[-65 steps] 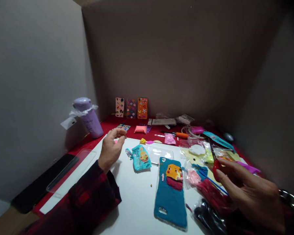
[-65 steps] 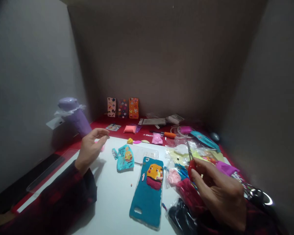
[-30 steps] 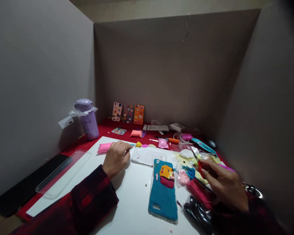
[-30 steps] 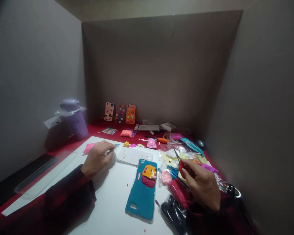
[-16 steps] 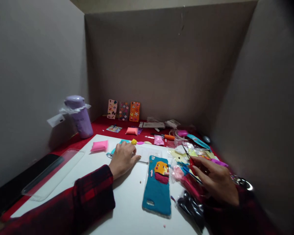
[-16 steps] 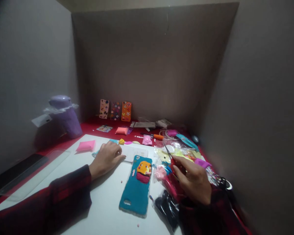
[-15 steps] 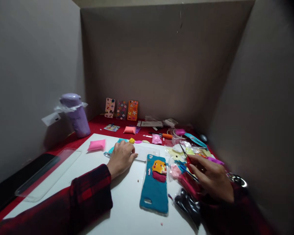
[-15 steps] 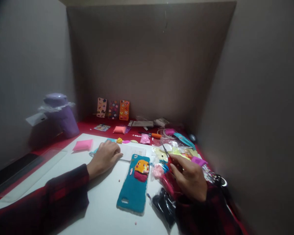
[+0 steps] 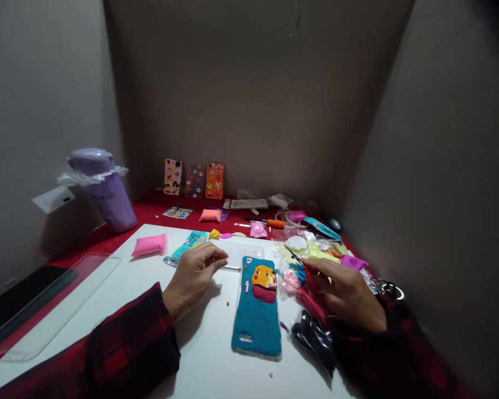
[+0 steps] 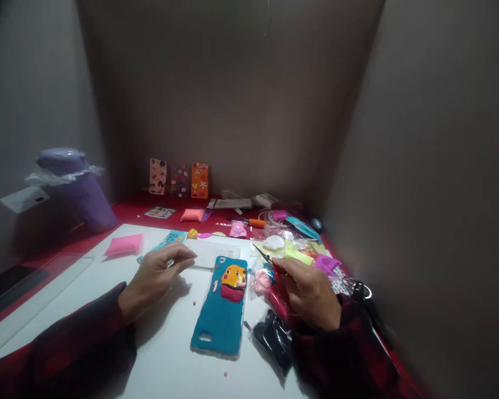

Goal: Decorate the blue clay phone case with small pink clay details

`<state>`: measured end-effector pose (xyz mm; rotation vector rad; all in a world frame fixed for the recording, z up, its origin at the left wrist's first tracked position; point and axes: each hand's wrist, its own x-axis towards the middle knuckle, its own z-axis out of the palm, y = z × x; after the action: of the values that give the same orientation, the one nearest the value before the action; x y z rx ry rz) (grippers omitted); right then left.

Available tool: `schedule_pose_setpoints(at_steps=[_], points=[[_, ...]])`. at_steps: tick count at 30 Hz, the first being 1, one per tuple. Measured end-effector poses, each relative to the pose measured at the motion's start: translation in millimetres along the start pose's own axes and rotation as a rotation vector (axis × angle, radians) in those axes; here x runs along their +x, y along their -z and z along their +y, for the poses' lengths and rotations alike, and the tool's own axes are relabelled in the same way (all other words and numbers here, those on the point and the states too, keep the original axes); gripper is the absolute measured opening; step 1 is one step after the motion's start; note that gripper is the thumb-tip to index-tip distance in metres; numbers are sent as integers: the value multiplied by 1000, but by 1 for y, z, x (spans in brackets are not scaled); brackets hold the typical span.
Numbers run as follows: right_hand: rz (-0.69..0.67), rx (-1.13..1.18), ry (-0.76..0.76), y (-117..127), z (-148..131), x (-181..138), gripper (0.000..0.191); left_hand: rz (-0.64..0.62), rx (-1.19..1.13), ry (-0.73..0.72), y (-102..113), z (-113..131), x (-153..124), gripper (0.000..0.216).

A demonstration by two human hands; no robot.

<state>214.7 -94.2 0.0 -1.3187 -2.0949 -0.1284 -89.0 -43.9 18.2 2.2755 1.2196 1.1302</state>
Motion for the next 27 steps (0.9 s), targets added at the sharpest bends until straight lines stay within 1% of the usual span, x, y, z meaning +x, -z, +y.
schedule_pose_setpoints(at_steps=[3, 6, 8, 11, 14, 16, 19, 21, 23, 24, 25, 26, 27], points=[[-31, -81, -8, -1, 0, 0, 29, 3, -48, -29, 2, 2, -1, 19], [-90, -229, -33, -1, -3, 1, 30, -4, -67, -18, 2, 4, -2, 27], [-117, -337, -51, 0, -6, 2, 30, -41, -106, 31, 1, 7, -3, 25], [-125, -443, -74, 2, -10, 3, 29, -87, -191, 127, 0, 11, -4, 15], [-142, -445, -88, 2, -11, 2, 25, -81, -223, 130, 1, 13, -4, 17], [-125, -402, -105, 1, -9, 3, 22, -73, -219, 101, 3, 13, -3, 24], [6, -282, -131, 5, -9, 6, 20, -77, -227, 83, 4, 13, -3, 30], [122, -144, -132, 16, -19, 9, 19, -97, -252, 91, 5, 14, -3, 27], [175, 38, -121, 33, -38, 8, 18, -124, -303, 120, 4, 15, -4, 19], [135, 127, -115, 42, -51, 4, 18, -134, -330, 134, 4, 15, -5, 15], [13, 234, -103, 48, -65, 0, 21, -139, -349, 140, 4, 16, -5, 14], [-114, 380, 0, 51, -78, -6, 23, -142, -354, 135, 4, 17, -6, 13], [-278, 521, 126, 51, -90, -13, 25, -144, -345, 118, 5, 17, -6, 15]])
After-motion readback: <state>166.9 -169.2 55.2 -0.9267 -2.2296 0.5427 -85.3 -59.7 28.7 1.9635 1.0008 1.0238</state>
